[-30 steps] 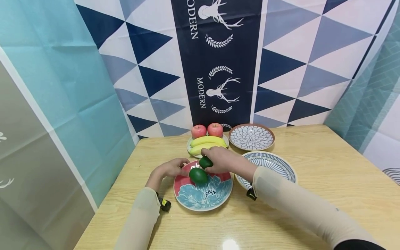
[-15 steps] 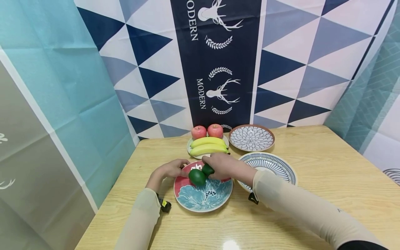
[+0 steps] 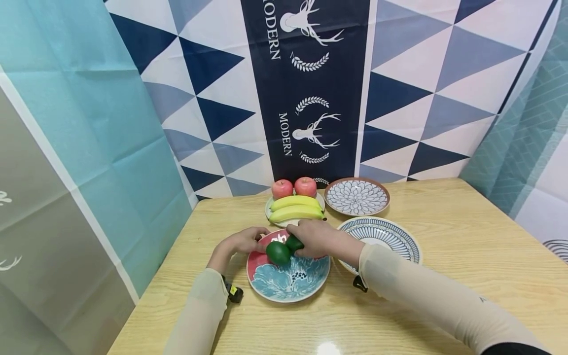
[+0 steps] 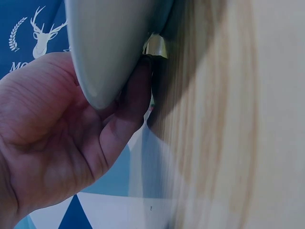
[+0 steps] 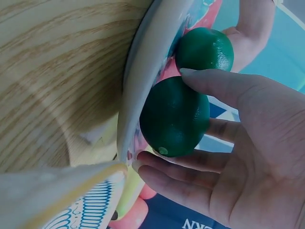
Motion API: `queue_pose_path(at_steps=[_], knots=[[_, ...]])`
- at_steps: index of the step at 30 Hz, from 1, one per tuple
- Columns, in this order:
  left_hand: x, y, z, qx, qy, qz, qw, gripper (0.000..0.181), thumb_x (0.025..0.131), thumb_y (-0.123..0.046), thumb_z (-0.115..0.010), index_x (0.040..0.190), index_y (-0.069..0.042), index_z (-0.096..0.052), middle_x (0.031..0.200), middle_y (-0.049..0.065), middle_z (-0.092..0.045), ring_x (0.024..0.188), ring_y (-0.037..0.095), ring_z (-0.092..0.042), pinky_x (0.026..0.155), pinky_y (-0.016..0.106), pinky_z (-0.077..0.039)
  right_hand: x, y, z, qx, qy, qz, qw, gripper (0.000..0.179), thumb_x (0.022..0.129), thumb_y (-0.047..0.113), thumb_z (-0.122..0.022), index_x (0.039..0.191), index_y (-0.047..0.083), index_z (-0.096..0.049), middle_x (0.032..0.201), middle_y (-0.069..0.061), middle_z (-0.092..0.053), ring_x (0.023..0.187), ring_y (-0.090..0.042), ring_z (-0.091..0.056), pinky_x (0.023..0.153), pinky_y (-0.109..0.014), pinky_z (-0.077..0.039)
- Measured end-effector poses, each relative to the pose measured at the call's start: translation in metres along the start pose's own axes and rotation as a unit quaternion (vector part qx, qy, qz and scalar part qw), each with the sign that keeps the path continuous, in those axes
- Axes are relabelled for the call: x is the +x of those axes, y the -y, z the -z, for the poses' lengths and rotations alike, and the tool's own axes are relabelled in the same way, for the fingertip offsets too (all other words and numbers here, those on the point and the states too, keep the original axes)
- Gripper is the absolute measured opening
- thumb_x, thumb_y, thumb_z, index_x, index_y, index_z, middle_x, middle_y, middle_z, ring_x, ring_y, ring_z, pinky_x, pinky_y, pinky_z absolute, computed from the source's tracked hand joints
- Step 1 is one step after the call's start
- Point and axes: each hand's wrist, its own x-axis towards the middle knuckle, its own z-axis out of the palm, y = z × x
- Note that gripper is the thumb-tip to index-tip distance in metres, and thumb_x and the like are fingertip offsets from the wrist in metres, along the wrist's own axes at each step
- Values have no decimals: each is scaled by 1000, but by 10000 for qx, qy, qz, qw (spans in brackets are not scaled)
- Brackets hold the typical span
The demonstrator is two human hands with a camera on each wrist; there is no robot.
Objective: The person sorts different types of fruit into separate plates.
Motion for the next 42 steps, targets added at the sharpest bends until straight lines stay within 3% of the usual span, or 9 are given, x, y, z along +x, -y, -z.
queue_pose_path(at_steps=[9, 16, 25, 32, 42], knots=[[0, 1, -1, -36, -5, 131, 9999, 30, 99, -12, -71, 129, -14, -68, 117, 6, -67, 109, 26, -59, 104, 48, -49, -9, 2, 8, 330, 77, -98, 9994, 57, 94, 40, -80, 141, 16, -59, 112, -6, -62, 92, -21, -58, 80, -42, -52], [0, 3, -2, -48, -7, 198, 9998, 32, 98, -14, -73, 130, -15, -67, 119, 6, -67, 111, 27, -59, 105, 51, -48, -17, 3, 15, 451, -88, -56, 9989, 60, 95, 40, -79, 145, 14, -58, 119, -11, -64, 99, -24, -61, 88, -47, -55], [-2, 2, -3, -79, -17, 272, 9996, 36, 97, -19, -75, 132, -16, -67, 121, 6, -67, 113, 28, -59, 106, 53, -49, -27, -4, 28, 521, -483, -177, 9973, 65, 97, 44, -76, 151, 15, -54, 126, -12, -64, 101, -25, -65, 91, -48, -57], [-2, -1, -2, -96, -15, 231, 9997, 32, 98, -16, -74, 130, -16, -67, 119, 7, -67, 110, 27, -59, 104, 50, -49, -36, -16, 37, 859, -792, -386, 9924, 70, 98, 45, -73, 155, 12, -49, 142, -18, -59, 122, -35, -63, 103, -56, -52], [-2, -3, -1, 5, -64, 100, 9999, 29, 98, -12, -72, 127, -13, -68, 113, 6, -68, 105, 24, -60, 101, 44, -49, -47, -37, 48, 1218, -1374, -367, 9823, 67, 98, 40, -74, 152, 6, -52, 142, -17, -60, 125, -35, -60, 107, -57, -49]])
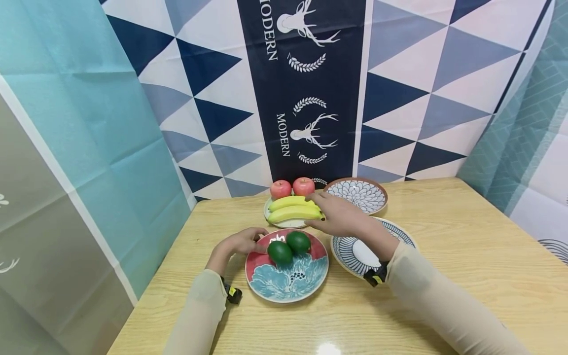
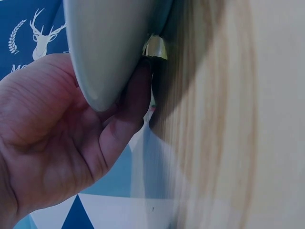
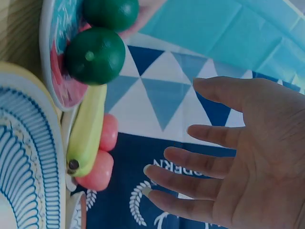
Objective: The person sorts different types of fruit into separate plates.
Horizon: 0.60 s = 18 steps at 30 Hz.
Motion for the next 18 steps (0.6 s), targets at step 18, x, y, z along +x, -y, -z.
queue_pose_path(at_steps=[18], knots=[[-1, -1, 0, 43, 27, 232, 9997, 31, 99, -18, -74, 129, -18, -67, 118, 5, -67, 110, 27, -59, 105, 50, -49, -11, -30, 21, -36, -337, -335, 9989, 66, 100, 41, -71, 151, 5, -52, 149, -21, -57, 138, -42, -53, 112, -61, -43]])
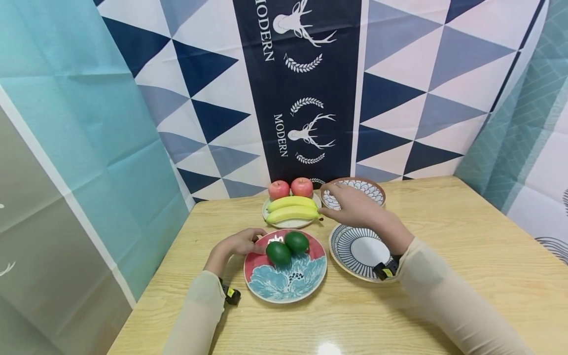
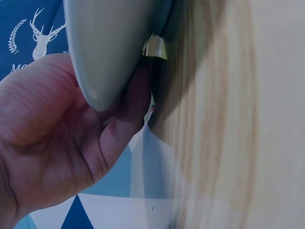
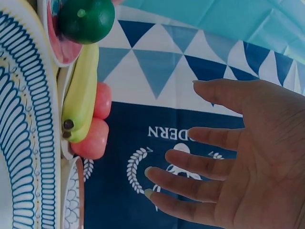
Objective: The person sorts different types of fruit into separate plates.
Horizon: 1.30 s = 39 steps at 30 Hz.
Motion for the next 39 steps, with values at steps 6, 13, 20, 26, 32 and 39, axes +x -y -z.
queue_pose_path(at_steps=[6, 13, 20, 26, 32, 39], knots=[[1, 1, 0, 23, 6, -45, 10000, 32, 98, -18, -74, 130, -17, -67, 116, 5, -68, 109, 26, -60, 104, 49, -49, -4, -13, 3, -47, 27, -117, 9999, 68, 100, 44, -70, 153, 6, -49, 150, -24, -56, 139, -44, -52, 112, -64, -42], [1, -1, 0, -37, 21, -6, 10000, 33, 98, -19, -74, 130, -18, -67, 120, 5, -68, 112, 27, -60, 107, 51, -48, -13, -31, 8, -293, 58, -494, 9983, 70, 100, 42, -70, 154, 2, -49, 148, -26, -57, 141, -46, -49, 114, -65, -39], [-1, -3, -1, -15, -12, 66, 10000, 33, 98, -21, -75, 130, -18, -67, 122, 6, -67, 113, 28, -59, 108, 53, -48, -23, -48, 11, -428, 1, -504, 9978, 65, 100, 40, -72, 147, -2, -54, 143, -27, -60, 135, -48, -53, 110, -65, -42], [-1, -2, -3, -66, -41, 71, 9999, 33, 98, -21, -75, 129, -18, -67, 122, 6, -67, 114, 28, -58, 108, 53, -47, -32, -68, 9, -572, 113, -691, 9959, 62, 100, 42, -71, 141, -3, -59, 139, -29, -62, 127, -51, -59, 105, -67, -45], [1, 0, -4, -46, -16, 16, 10000, 34, 98, -20, -75, 130, -17, -67, 122, 6, -67, 113, 28, -59, 107, 53, -48, -42, -87, 7, -575, 343, -1001, 9927, 59, 98, 41, -72, 134, -5, -63, 132, -34, -63, 123, -55, -59, 100, -68, -47], [1, -1, -1, 30, -18, 36, 10000, 33, 98, -21, -75, 129, -18, -67, 120, 5, -67, 111, 27, -59, 105, 51, -49, -50, -110, 7, -707, 422, -1022, 9914, 63, 99, 41, -71, 135, -9, -59, 126, -34, -64, 117, -54, -61, 96, -67, -49]])
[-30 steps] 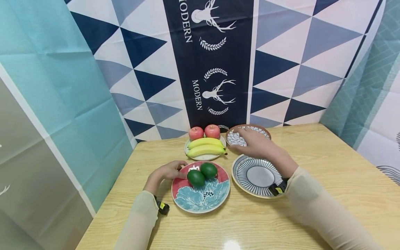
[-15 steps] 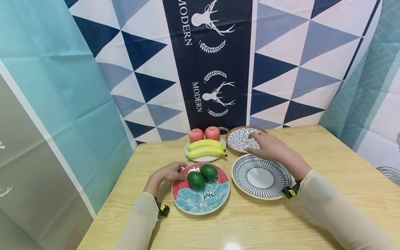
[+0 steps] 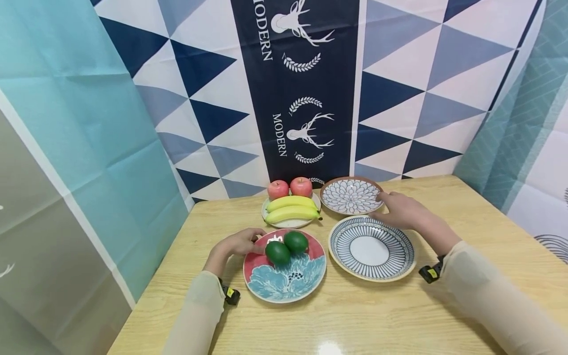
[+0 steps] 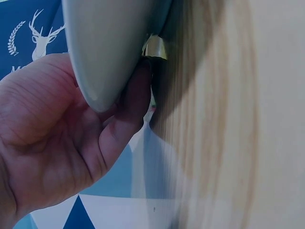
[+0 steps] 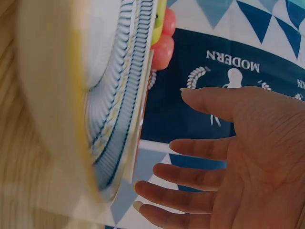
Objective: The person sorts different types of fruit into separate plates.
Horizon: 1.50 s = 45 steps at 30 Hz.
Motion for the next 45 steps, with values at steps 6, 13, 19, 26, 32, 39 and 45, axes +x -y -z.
queue_pose_path(at_steps=[6, 13, 19, 26, 32, 39, 45], knots=[[1, 3, 1, 80, 8, -117, 9999, 32, 98, -18, -74, 130, -16, -67, 119, 6, -67, 110, 26, -60, 104, 49, -50, -4, -11, 0, -1, 93, -110, 9999, 61, 97, 38, -72, 132, -10, -59, 122, -35, -65, 114, -55, -62, 95, -68, -49], [3, 5, 1, 51, 35, -117, 9999, 34, 98, -19, -74, 130, -14, -66, 119, 7, -67, 108, 26, -60, 100, 47, -51, -8, -20, -7, 35, 327, -156, 9993, 59, 98, 36, -73, 130, -11, -60, 118, -34, -66, 111, -53, -64, 93, -66, -51], [3, 3, 2, 38, -11, -77, 10000, 33, 98, -18, -75, 130, -15, -66, 119, 6, -67, 109, 27, -59, 101, 48, -51, -9, -25, -14, 105, 510, -121, 9986, 62, 97, 36, -74, 131, -12, -58, 113, -33, -68, 105, -49, -67, 89, -62, -54], [2, 5, 1, 66, 55, -96, 9999, 31, 98, -16, -74, 129, -15, -67, 119, 6, -67, 110, 27, -59, 103, 49, -50, -10, -23, -19, 126, 796, -192, 9966, 66, 94, 36, -78, 133, -13, -55, 109, -28, -69, 100, -43, -67, 88, -60, -54], [2, 3, 1, 65, 44, -142, 9999, 31, 98, -18, -74, 128, -16, -67, 117, 6, -67, 108, 26, -59, 101, 47, -50, -11, -25, -22, 108, 878, -247, 9958, 63, 92, 34, -82, 128, -12, -59, 102, -20, -70, 90, -33, -65, 82, -54, -54], [1, 3, 1, 57, 73, -167, 9998, 31, 98, -18, -75, 128, -15, -67, 115, 6, -67, 106, 25, -60, 98, 44, -51, -10, -28, -24, 154, 847, -165, 9962, 51, 92, 32, -82, 117, -9, -67, 99, -15, -71, 91, -32, -65, 83, -53, -54], [2, 3, 0, 131, 33, -249, 9996, 29, 98, -17, -74, 126, -15, -67, 112, 5, -68, 103, 23, -60, 96, 41, -51, -10, -29, -26, 200, 804, -144, 9965, 41, 93, 28, -81, 110, -7, -69, 92, -11, -69, 84, -27, -61, 77, -49, -52]])
